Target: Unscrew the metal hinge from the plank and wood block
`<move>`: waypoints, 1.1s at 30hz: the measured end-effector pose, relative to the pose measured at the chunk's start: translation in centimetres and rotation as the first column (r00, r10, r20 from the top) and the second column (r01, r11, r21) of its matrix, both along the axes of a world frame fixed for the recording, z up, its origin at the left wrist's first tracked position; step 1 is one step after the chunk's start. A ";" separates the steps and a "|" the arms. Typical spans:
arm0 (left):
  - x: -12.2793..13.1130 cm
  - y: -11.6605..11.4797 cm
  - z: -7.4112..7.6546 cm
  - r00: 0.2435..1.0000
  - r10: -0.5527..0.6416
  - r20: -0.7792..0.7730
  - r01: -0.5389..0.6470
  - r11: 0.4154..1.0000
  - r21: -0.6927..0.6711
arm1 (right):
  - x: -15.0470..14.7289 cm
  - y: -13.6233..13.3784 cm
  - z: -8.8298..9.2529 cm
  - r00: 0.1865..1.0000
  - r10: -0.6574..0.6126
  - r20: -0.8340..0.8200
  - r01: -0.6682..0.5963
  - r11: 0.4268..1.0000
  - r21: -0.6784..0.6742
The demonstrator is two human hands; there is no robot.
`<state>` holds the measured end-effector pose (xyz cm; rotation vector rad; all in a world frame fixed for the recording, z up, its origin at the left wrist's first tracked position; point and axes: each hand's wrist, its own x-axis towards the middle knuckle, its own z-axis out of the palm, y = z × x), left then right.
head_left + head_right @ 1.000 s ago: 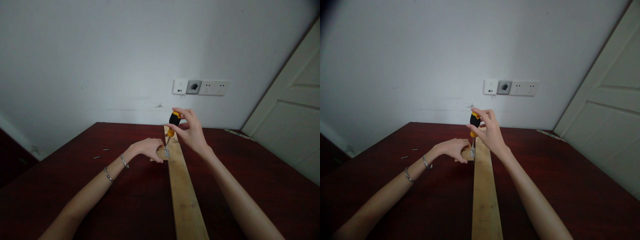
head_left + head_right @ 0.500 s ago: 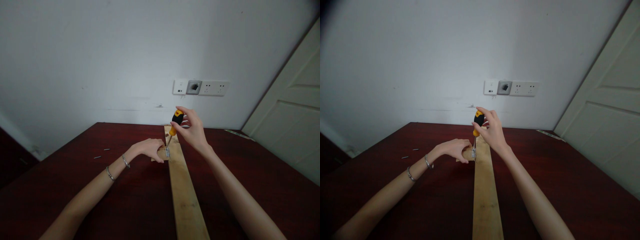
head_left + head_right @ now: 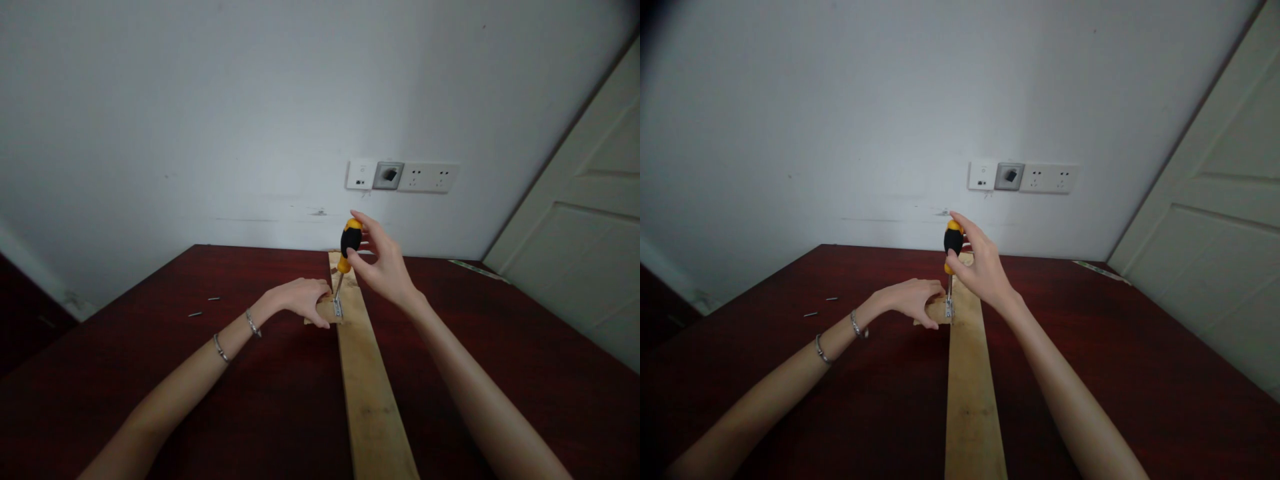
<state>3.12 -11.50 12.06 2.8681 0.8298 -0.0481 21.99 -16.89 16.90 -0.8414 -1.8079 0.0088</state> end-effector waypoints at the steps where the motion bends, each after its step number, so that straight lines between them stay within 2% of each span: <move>1: 0.0 0.0 0.0 1.000 0.001 0.000 -0.001 1.000 -0.001 | -0.1 0.0 0.0 1.000 -0.002 0.013 0.002 1.000 -0.002; 8: 0.1 -0.1 -0.2 1.000 0.013 0.002 -0.013 0.999 -0.046 | 0.0 -0.1 0.0 0.996 -0.060 0.068 0.060 0.998 0.000; 14: 0.2 0.0 -0.4 1.000 -0.007 0.001 0.007 0.999 -0.036 | -0.1 -0.6 0.5 0.994 -0.006 0.112 0.012 0.999 -0.051; 20: 0.2 0.0 -0.5 1.000 0.001 -0.012 -0.001 0.999 -0.046 | -0.3 -0.9 0.8 0.989 -0.130 0.067 0.131 0.991 -0.016; 25: 0.3 -0.2 -0.2 1.000 -0.004 -0.008 0.003 0.999 -0.035 | -0.2 -1.3 1.2 0.997 -0.072 -0.023 0.071 0.997 -0.033; 28: 0.3 -0.3 0.0 1.000 0.001 -0.007 -0.001 0.999 -0.033 | -0.1 -1.6 1.4 0.998 -0.058 -0.004 0.058 0.997 -0.055; 33: 0.3 -0.3 -0.1 1.000 0.017 -0.014 -0.018 0.999 -0.049 | -0.2 -1.7 1.3 0.985 -0.160 0.067 0.163 0.985 -0.047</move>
